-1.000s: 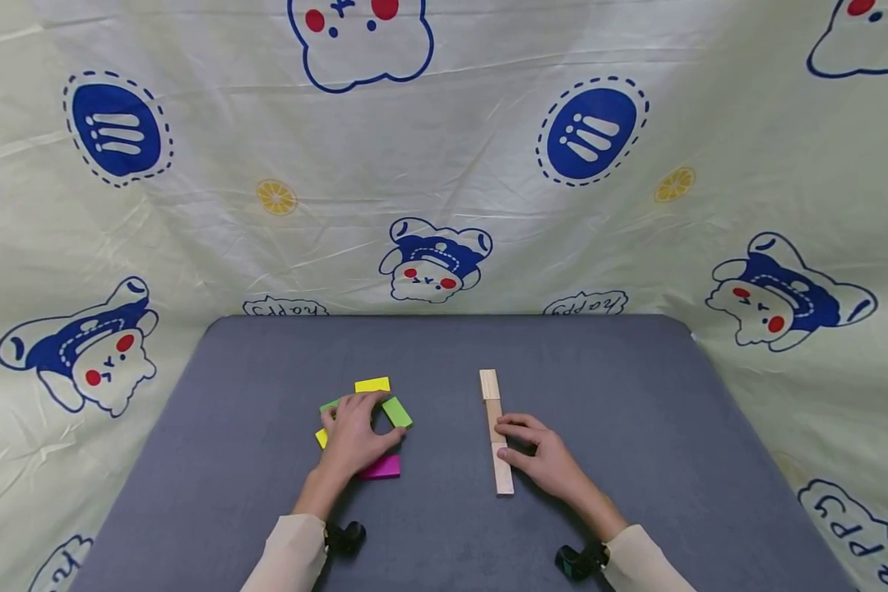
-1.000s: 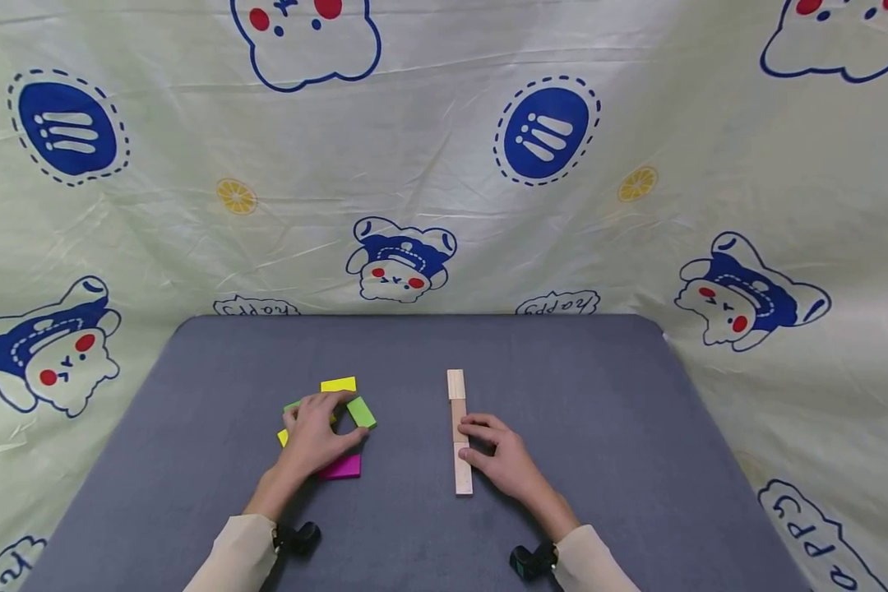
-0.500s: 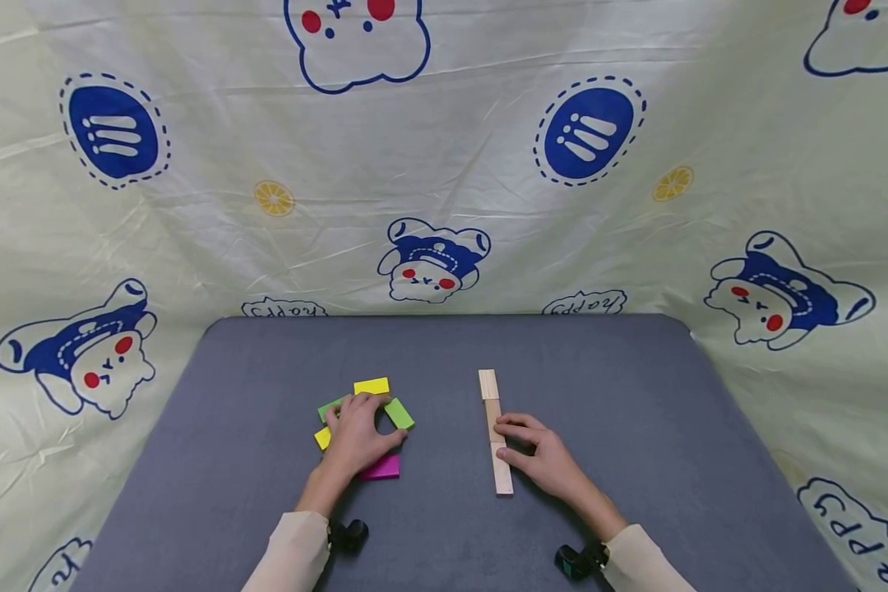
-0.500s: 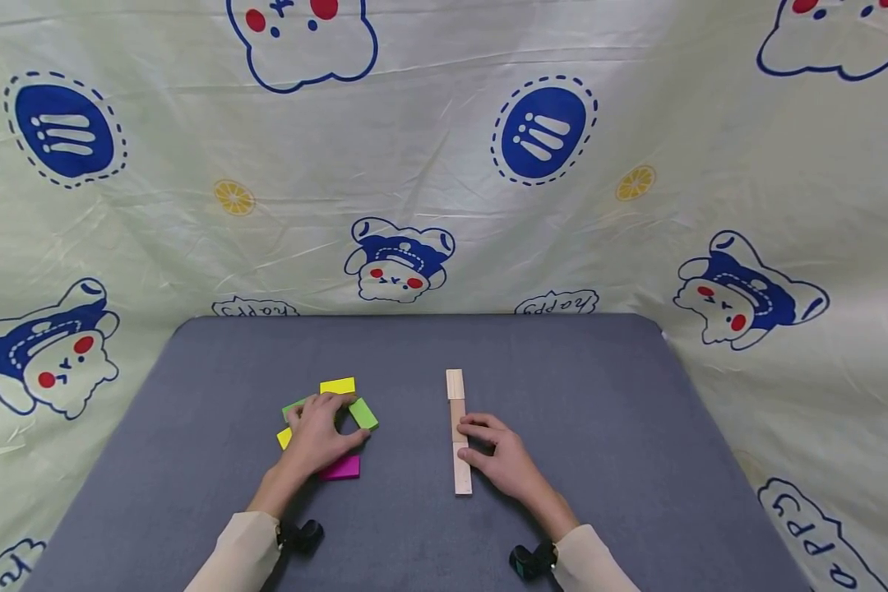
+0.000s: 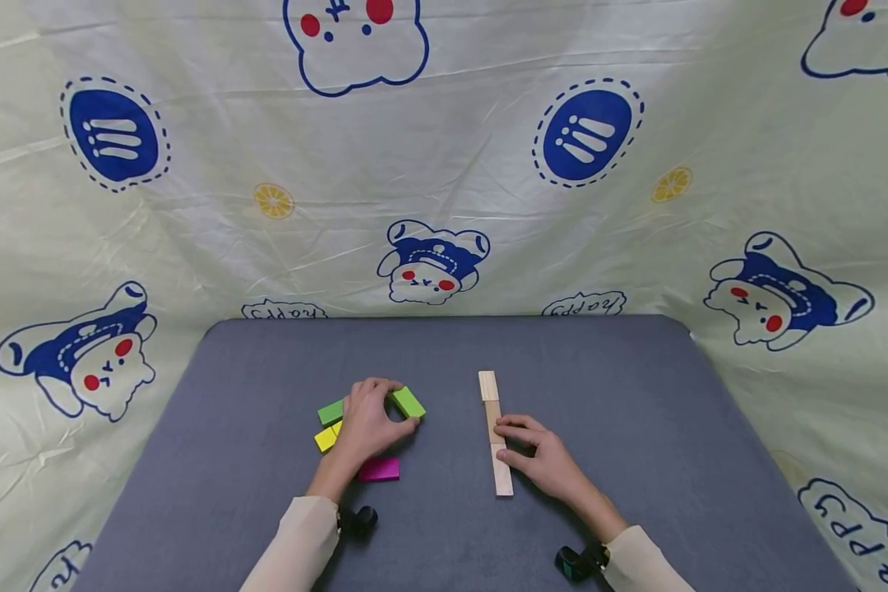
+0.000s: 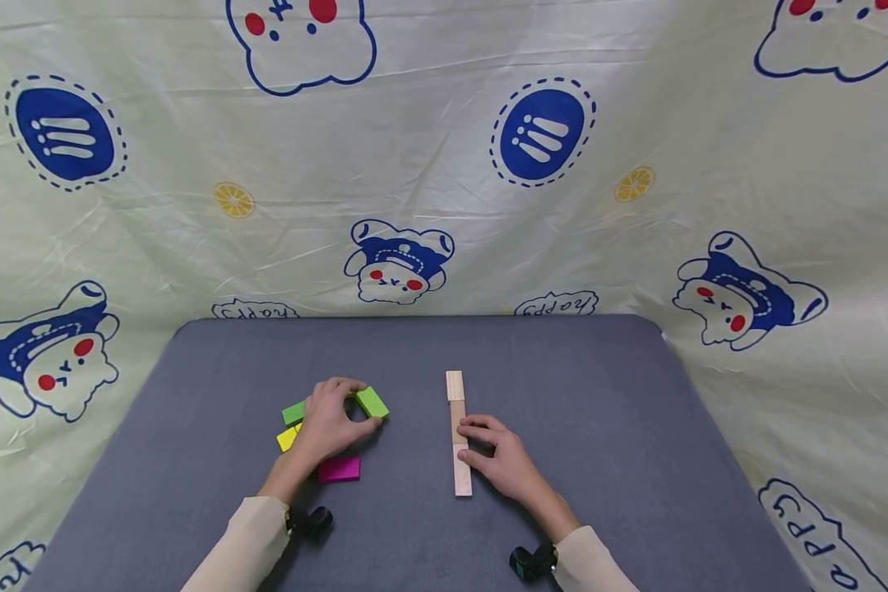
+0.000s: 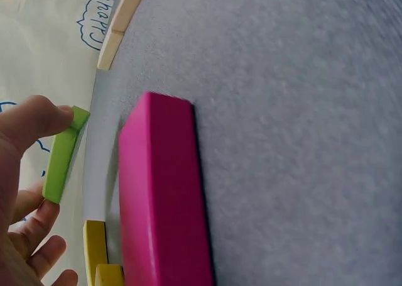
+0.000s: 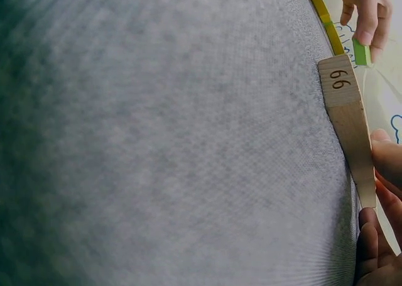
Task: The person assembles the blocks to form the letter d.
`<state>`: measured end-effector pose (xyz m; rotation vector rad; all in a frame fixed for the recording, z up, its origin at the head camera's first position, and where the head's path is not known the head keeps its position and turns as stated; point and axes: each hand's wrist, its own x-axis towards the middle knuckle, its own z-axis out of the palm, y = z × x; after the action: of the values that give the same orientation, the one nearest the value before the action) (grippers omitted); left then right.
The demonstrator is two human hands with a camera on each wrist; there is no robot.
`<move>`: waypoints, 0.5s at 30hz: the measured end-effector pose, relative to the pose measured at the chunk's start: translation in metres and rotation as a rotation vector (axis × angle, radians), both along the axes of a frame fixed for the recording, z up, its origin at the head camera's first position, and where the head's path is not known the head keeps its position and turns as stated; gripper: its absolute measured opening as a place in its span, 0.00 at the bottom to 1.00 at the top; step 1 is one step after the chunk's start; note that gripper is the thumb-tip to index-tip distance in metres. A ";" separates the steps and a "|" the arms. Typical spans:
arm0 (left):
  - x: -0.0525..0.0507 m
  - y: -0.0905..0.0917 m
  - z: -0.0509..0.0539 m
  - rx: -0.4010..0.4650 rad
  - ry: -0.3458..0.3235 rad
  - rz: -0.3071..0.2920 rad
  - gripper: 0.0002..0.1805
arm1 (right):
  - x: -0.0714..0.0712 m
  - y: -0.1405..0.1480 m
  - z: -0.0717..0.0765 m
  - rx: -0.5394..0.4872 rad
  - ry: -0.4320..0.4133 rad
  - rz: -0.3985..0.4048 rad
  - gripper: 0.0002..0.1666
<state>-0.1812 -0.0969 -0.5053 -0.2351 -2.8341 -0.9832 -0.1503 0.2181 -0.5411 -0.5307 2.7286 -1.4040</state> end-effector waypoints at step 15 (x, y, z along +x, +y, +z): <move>-0.018 0.013 0.007 0.010 0.014 -0.017 0.32 | 0.000 0.000 0.000 -0.010 0.014 0.004 0.21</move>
<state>-0.1991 -0.0835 -0.4979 -0.2638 -2.8187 -0.9950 -0.1503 0.2180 -0.5411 -0.5486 2.7309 -1.4195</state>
